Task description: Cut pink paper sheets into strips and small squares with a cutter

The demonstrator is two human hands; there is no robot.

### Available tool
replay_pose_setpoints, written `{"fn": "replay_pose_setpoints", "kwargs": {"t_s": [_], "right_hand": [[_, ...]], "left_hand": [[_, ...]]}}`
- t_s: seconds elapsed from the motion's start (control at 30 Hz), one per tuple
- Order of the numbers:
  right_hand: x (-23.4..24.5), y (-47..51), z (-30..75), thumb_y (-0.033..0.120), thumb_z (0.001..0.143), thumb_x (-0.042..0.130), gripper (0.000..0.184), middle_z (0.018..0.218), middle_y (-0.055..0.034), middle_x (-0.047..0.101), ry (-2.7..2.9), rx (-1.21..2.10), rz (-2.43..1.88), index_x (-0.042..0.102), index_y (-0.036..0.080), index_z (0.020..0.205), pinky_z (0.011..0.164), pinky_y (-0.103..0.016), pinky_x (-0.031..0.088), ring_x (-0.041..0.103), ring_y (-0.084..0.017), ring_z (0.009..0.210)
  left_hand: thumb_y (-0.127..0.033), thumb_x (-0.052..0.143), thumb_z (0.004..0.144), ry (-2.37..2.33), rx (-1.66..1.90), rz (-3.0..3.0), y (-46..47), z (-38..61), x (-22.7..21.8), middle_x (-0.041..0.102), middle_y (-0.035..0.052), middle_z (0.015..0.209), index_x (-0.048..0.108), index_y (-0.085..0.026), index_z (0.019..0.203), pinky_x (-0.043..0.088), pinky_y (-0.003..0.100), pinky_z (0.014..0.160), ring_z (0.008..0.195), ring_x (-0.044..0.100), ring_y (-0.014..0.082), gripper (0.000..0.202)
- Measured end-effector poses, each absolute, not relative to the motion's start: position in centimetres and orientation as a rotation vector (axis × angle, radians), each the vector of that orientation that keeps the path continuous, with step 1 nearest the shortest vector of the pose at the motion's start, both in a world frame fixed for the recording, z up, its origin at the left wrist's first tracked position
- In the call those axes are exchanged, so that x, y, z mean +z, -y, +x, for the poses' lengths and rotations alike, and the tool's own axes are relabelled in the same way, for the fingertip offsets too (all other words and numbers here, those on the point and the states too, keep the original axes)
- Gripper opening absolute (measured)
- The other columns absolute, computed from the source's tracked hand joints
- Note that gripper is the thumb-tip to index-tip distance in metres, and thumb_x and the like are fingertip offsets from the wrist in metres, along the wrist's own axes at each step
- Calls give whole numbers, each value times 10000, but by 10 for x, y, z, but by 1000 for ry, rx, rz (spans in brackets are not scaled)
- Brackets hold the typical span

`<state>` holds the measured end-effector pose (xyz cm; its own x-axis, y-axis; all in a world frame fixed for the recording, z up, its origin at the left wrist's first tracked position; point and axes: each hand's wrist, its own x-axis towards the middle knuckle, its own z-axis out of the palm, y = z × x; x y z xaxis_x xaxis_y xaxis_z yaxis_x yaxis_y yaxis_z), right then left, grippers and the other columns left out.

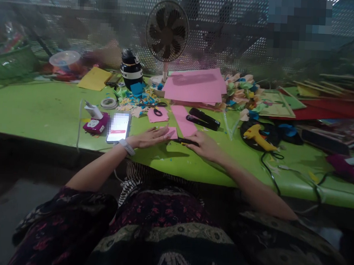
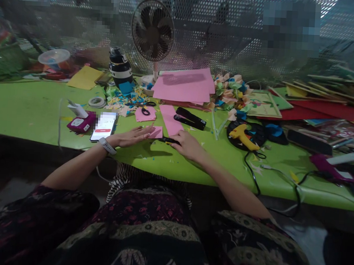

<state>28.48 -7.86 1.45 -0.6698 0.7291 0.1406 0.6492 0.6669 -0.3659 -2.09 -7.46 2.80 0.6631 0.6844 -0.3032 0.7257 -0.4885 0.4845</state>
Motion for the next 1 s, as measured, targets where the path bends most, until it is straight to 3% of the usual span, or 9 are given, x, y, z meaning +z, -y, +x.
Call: {"fn": "replay_pose_setpoints", "kwargs": {"t_s": [0.2,0.37,0.47,0.7,0.77,0.87,1.0], "right_hand": [[16,79,272,328,1034,562,331,1050,-110,656,2633,437,-1060,745,289,1306,927,-439,493,594,-278,1009],[20,78,271,308,1026,575,338,1041,-118,644,2652,475,-1045,746,248,1312,922,-427,484,590,-277,1001],[21,75,274,298,1014,595,344,1042,-126,643,2663,499,-1034,750,216,1310,920,-424,483,592,-278,999],[17,76,277,292,992,639,333,1054,-106,657,2674,570,-935,761,280,1301,907,-417,500,603,-266,1002],[19,80,280,309,997,638,310,1052,-106,671,2701,608,-870,776,286,1274,904,-421,510,614,-267,1008],[27,85,295,367,1016,615,310,1083,-119,704,2714,654,-837,784,270,1258,923,-438,524,639,-273,1031],[40,86,336,468,1037,556,370,1145,-106,734,2629,615,-1016,755,322,1313,960,-472,543,669,-285,1065]], "left_hand": [[-599,99,1079,-1036,-20,2319,70,-24,21,101,14,1780,182,-305,1709,37,472,1323,1657,54,231,700],[-562,137,1087,-1020,-24,2337,70,-26,20,79,31,1777,185,-291,1709,46,475,1322,1656,71,240,680],[-595,132,1081,-1033,-42,2317,71,-23,24,72,21,1780,145,-292,1714,29,466,1322,1657,48,226,702],[-665,154,1054,-1076,-27,2292,73,-21,24,112,30,1777,143,-283,1715,65,464,1325,1655,85,238,763],[-677,179,1047,-1084,11,2292,73,-22,24,184,36,1769,183,-279,1709,122,461,1320,1646,149,248,772],[-690,290,1023,-1169,151,2256,70,-20,27,369,92,1714,267,-245,1689,298,445,1262,1564,369,277,801],[-614,583,905,-1364,299,2323,55,-14,30,546,172,1579,472,-163,1585,406,483,1181,1425,518,343,824]]}}
